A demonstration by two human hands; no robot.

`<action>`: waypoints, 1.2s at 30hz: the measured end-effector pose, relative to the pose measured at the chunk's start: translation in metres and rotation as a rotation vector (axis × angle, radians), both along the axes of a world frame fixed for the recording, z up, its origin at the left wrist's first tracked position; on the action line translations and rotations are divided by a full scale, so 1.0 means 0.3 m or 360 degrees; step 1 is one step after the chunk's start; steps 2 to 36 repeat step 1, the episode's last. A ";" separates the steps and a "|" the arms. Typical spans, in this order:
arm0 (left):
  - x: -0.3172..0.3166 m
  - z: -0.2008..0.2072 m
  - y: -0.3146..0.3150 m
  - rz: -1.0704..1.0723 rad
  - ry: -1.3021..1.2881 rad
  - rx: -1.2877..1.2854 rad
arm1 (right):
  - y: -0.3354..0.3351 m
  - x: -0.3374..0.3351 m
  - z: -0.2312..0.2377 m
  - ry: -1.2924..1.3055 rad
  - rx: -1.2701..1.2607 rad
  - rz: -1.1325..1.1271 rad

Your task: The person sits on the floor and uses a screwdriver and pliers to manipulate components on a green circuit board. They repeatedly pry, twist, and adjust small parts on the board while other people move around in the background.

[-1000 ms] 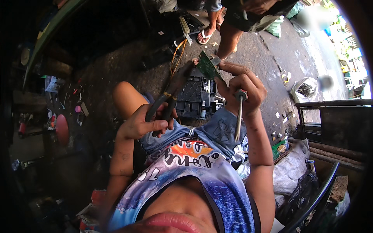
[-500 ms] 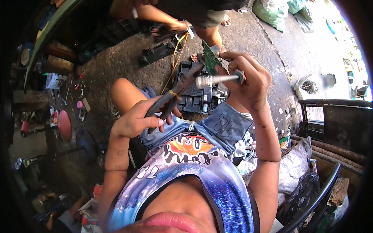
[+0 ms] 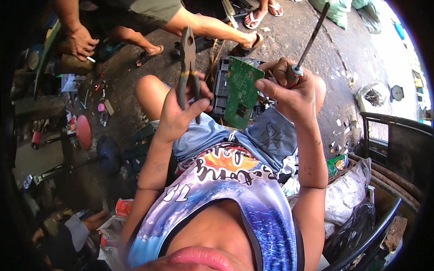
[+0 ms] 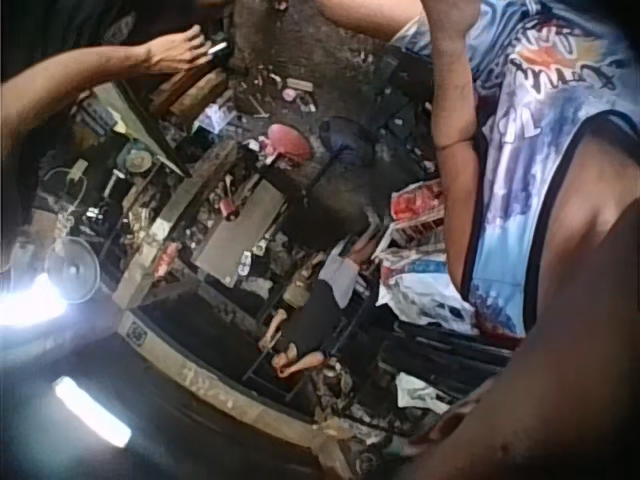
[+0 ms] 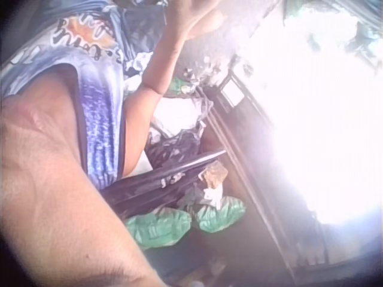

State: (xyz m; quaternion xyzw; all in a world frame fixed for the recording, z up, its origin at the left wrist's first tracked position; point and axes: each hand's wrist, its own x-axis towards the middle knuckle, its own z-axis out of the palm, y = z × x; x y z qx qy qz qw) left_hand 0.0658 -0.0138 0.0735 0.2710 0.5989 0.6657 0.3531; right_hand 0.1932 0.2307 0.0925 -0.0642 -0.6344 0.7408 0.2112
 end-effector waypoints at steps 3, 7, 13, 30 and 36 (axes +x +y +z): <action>-0.015 -0.019 0.033 -0.0011 0.0020 0.0096 | -0.012 -0.005 0.010 0.0045 0.0187 0.0027; -0.015 -0.019 0.033 -0.0011 0.0020 0.0096 | -0.012 -0.005 0.010 0.0045 0.0187 0.0027; -0.015 -0.019 0.033 -0.0011 0.0020 0.0096 | -0.012 -0.005 0.010 0.0045 0.0187 0.0027; -0.015 -0.019 0.033 -0.0011 0.0020 0.0096 | -0.012 -0.005 0.010 0.0045 0.0187 0.0027; -0.015 -0.019 0.033 -0.0011 0.0020 0.0096 | -0.012 -0.005 0.010 0.0045 0.0187 0.0027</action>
